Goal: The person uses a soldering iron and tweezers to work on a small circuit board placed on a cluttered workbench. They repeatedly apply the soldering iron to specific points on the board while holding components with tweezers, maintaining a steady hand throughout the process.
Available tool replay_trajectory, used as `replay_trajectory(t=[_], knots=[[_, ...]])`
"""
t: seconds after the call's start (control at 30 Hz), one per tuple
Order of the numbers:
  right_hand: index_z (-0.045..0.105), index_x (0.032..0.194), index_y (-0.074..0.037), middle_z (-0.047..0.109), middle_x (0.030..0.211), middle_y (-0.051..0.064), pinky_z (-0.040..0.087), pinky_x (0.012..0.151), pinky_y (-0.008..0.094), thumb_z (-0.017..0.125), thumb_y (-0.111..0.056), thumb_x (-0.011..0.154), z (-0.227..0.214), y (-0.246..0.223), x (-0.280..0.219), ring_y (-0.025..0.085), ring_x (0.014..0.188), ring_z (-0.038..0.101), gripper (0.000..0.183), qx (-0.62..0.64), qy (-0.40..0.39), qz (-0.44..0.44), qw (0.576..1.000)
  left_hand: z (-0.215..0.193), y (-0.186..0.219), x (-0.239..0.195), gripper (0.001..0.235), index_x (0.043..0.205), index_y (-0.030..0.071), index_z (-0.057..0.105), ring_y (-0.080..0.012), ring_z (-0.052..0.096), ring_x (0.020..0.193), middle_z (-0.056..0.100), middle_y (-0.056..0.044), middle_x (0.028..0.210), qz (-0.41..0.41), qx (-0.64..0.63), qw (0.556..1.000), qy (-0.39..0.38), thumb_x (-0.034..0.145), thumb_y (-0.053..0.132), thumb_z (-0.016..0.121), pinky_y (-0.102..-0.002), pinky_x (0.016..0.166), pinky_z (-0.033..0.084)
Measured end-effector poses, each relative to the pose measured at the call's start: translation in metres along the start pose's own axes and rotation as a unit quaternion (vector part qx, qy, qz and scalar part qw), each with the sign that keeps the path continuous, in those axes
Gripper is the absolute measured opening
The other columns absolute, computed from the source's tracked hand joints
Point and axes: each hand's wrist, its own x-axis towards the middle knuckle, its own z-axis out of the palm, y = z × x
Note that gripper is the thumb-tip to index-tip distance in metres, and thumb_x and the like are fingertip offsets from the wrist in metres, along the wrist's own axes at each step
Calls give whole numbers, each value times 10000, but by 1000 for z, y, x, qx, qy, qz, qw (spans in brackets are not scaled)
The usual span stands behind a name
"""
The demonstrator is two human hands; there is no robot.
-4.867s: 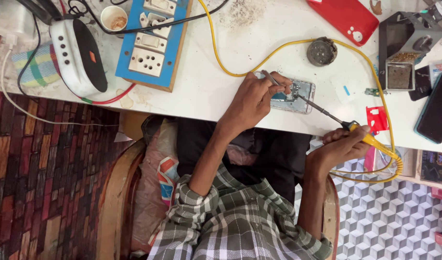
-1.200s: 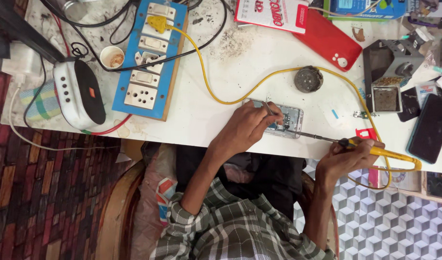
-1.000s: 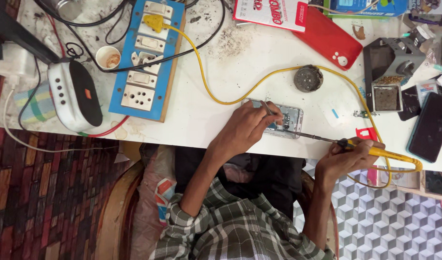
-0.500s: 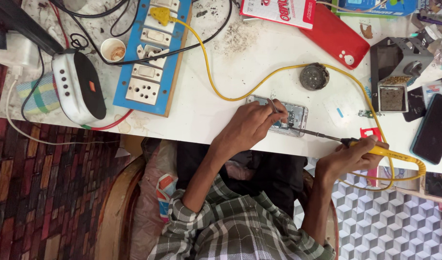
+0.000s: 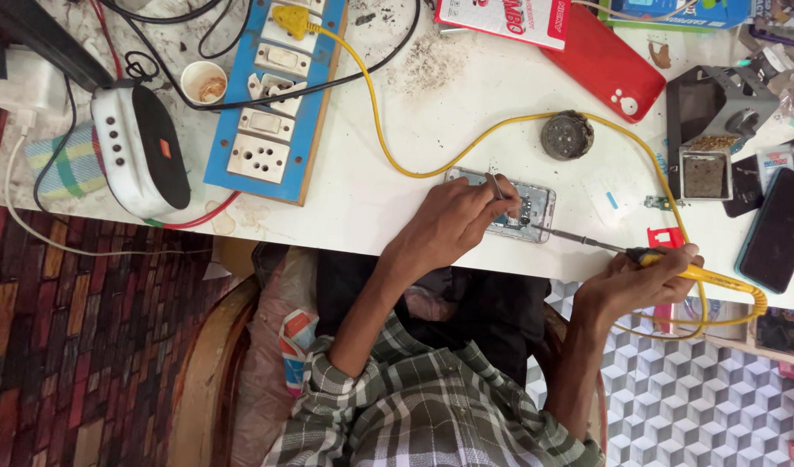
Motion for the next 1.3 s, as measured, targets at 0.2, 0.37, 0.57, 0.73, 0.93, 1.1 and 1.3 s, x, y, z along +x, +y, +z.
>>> replay_trajectory(t=[0.2,0.37,0.57,0.73,0.93,1.1,1.3], knots=[[414,992,-118,413,741,-25,272,446,211,592,-443,1107,-3,0,-3,48,517,314,388,-24,-59,-16,998,2,-1,-1,137,1067,-11,625,-306,727,706,755,-117,847,-16,2,1000,-6,1036,120,599,-400,622,541],[425,999,-117,399,759,-35,281,457,201,581,-413,1136,1,-2,-7,37,527,308,361,-45,-86,-41,994,5,-7,-1,191,1135,-70,536,-297,751,789,763,-112,956,-2,1,1000,-6,1040,93,566,-368,640,578],[425,972,-126,369,760,-45,260,477,209,554,-304,1135,-3,2,-7,28,559,291,274,-56,-112,-61,990,7,-12,-5,132,1052,-23,568,-310,738,772,764,-118,942,0,3,1000,-1,1041,104,597,-388,632,551],[433,946,-117,364,765,-39,261,493,222,548,-219,1104,-4,6,-6,37,589,314,220,-43,-67,-52,995,7,-11,-3,99,1071,28,608,-329,711,732,745,-120,860,-7,18,1000,-1,1047,122,589,-417,637,527],[477,1021,-132,445,790,-40,291,455,204,550,-292,1101,-5,10,-3,36,546,347,194,-12,-40,-28,999,6,-9,-4,117,1085,33,588,-331,700,750,752,-99,894,-13,19,1000,1,1064,144,558,-433,658,512],[464,998,-107,406,719,-20,285,428,214,578,-283,1120,-16,27,3,50,498,338,243,-14,-74,-62,995,8,-9,-3,152,1043,37,612,-335,700,811,743,-110,970,23,14,999,36,1054,183,571,-432,676,528],[470,981,-94,407,759,-31,255,466,228,608,-239,1110,-18,41,11,43,571,327,238,12,-64,-77,995,3,0,-1,151,1025,74,698,-353,676,767,736,-117,875,-7,44,999,32,1035,184,597,-444,671,508]])
